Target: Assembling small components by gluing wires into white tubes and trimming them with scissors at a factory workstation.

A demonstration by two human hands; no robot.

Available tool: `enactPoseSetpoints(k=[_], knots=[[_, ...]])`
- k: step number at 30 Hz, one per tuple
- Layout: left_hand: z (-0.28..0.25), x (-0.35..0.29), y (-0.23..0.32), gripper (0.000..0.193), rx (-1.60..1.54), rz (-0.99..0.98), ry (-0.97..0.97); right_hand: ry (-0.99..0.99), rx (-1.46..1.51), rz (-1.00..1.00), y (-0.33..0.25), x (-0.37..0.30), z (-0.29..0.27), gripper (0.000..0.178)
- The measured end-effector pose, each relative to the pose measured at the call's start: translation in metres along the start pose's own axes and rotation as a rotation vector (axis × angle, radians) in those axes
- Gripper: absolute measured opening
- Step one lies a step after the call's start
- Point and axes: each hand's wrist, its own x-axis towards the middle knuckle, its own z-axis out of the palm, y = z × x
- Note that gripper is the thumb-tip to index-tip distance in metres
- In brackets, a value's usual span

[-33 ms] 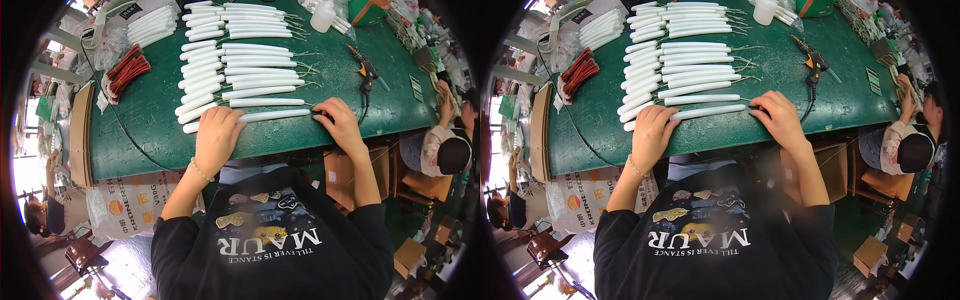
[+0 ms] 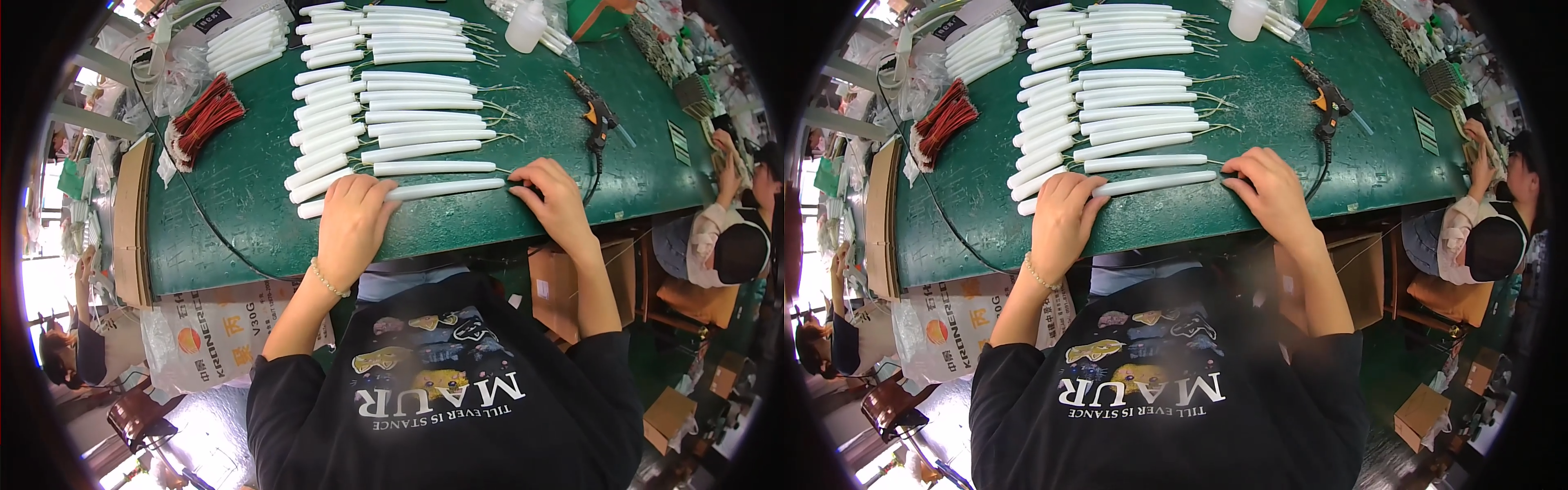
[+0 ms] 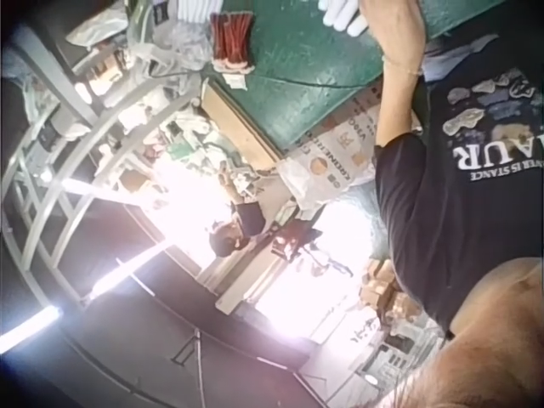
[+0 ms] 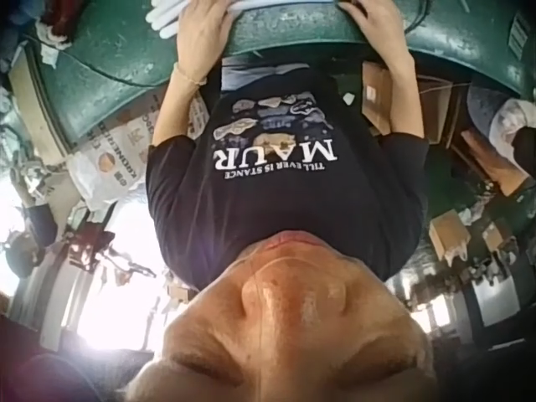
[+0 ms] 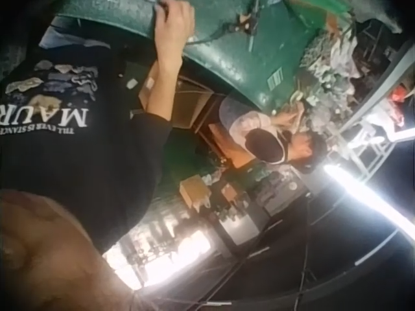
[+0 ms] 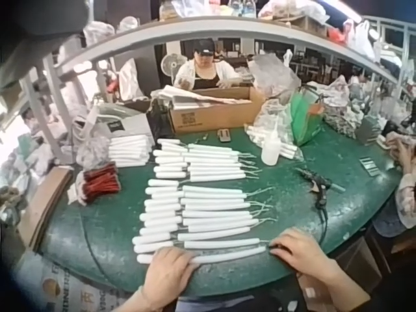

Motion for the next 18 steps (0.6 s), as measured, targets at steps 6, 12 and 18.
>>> enactPoseSetpoints(k=[6,12,18], knots=[[0.0028,-0.0014,-0.0013,0.021,-0.019,-0.01,0.007,-0.001,0.013,-0.031,-0.0013,0.0047,0.0046,0.012],[0.0028,-0.0032,-0.0015,0.02,-0.026,0.0,0.019,0.016,-0.004,-0.081,-0.0006,0.0025,0.0048,0.01],[0.0007,-0.0036,-0.0014,0.02,-0.033,-0.003,0.016,-0.018,-0.021,-0.14,-0.003,0.0033,0.0012,0.009]])
